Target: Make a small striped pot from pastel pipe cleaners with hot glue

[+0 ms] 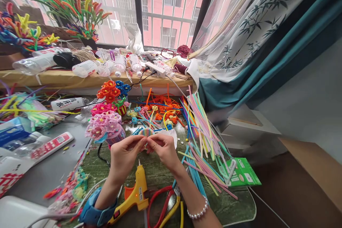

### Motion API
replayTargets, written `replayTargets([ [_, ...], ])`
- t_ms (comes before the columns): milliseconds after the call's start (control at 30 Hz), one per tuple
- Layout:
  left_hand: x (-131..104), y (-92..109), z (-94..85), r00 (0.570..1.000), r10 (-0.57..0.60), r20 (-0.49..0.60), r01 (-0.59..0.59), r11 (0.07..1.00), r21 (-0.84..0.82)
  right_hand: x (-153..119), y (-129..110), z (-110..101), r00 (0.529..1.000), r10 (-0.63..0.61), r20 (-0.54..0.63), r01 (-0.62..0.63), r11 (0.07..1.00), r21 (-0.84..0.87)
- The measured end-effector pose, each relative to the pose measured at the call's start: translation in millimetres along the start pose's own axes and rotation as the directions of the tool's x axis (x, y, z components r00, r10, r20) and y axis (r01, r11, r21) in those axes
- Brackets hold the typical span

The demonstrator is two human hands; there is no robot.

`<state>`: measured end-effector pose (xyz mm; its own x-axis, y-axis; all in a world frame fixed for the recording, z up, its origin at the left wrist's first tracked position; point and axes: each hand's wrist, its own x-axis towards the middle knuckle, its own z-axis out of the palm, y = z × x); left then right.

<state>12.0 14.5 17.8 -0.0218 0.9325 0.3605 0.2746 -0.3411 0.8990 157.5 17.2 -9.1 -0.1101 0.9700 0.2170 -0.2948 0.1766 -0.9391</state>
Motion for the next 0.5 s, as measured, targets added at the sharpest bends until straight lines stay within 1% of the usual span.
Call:
replayTargets([
  [100, 1, 0, 0.6, 0.992, 0.128, -0.017, -0.124, 0.982, 0.143, 1, -1, 0, 0.999, 0.013, 0.036, -0.013, 1.000, 0.011],
  [167, 1, 0, 0.7, 0.983, 0.182, -0.030, -0.172, 0.963, 0.209, 3, -1, -1, 0.999, 0.012, 0.052, -0.012, 1.000, 0.016],
  [233, -1, -1, 0.1, 0.986, 0.156, -0.067, -0.139, 0.968, 0.208, 6, 0, -1, 1.000, -0.006, 0.029, 0.005, 1.000, 0.002],
  [300, -3, -3, -1.0, 0.990, 0.078, -0.114, -0.057, 0.983, 0.174, 8, 1, -2, 0.997, -0.046, -0.055, 0.043, 0.998, -0.044],
  [367, -5, -2, -1.6, 0.994, 0.016, -0.111, 0.004, 0.984, 0.178, 10, 2, -2, 0.990, -0.047, -0.133, 0.041, 0.998, -0.044],
  [433, -7, 1, -0.4, 0.998, 0.002, -0.059, 0.012, 0.975, 0.224, 11, 1, -1, 0.987, 0.026, -0.161, -0.016, 0.998, 0.062],
  [500, -8, 5, 2.7, 1.000, -0.006, 0.004, 0.005, 0.971, 0.240, 10, -1, 0, 0.982, 0.124, -0.141, -0.094, 0.975, 0.203],
])
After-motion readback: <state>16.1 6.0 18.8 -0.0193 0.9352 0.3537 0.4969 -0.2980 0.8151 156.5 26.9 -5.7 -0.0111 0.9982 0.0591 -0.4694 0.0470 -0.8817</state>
